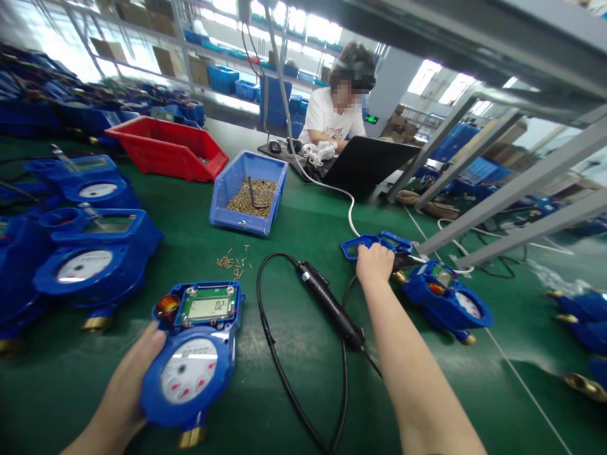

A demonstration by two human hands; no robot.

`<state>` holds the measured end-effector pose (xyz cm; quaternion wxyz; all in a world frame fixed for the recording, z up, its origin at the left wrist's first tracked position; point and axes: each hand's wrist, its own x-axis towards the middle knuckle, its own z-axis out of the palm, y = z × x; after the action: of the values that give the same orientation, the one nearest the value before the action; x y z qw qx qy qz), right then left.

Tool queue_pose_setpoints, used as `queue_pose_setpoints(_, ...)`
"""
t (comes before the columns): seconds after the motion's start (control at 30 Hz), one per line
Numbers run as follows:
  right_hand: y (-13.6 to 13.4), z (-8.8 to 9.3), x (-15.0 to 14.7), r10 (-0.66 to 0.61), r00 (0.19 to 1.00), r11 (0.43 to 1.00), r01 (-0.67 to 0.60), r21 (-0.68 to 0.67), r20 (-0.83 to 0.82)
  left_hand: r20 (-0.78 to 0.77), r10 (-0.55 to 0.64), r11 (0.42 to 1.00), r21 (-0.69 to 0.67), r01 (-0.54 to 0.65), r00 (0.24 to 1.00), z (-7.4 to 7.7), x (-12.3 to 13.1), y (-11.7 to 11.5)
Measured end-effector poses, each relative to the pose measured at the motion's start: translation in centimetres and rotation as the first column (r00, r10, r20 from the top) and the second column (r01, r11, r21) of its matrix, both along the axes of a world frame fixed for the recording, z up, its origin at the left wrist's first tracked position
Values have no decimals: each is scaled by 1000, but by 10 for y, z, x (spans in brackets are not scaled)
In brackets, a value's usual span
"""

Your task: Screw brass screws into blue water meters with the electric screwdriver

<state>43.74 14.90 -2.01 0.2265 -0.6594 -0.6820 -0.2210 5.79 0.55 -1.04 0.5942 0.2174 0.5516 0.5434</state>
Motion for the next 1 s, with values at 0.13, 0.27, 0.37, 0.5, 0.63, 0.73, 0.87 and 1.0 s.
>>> queue_pose_setpoints(0.13,-3,0,8,112,991,994,-110,-28,79,-109,14,999,-47,-19,994,-4,-2,-1)
queue_pose_setpoints(0.27,-31,18,-17,211,969,977,-213,-4,129,-569,105,993,98,-60,816,-3,-11,-8)
queue_pose_setpoints(0.37,-75,30,-52,293,947,954,-298,25,129,-838,388,892,445,71,384,12,-13,-20)
queue_pose_setpoints(0.5,-133,35,-96,455,890,888,-456,-64,-29,-831,439,709,554,437,341,48,9,-29)
queue_pose_setpoints(0.63,-162,36,-124,523,808,812,-569,-128,-271,-806,77,675,475,565,586,72,40,-24)
queue_pose_setpoints(0.73,-169,38,-136,613,746,774,-633,8,-258,-710,-202,729,351,588,674,73,52,-22)
queue_pose_setpoints(0.87,-175,35,-145,693,697,719,-653,236,-183,-677,-404,720,180,671,615,69,56,-24)
queue_pose_setpoints(1.0,-181,27,-153,698,656,715,-617,329,-287,-649,-413,776,116,620,638,68,59,-25)
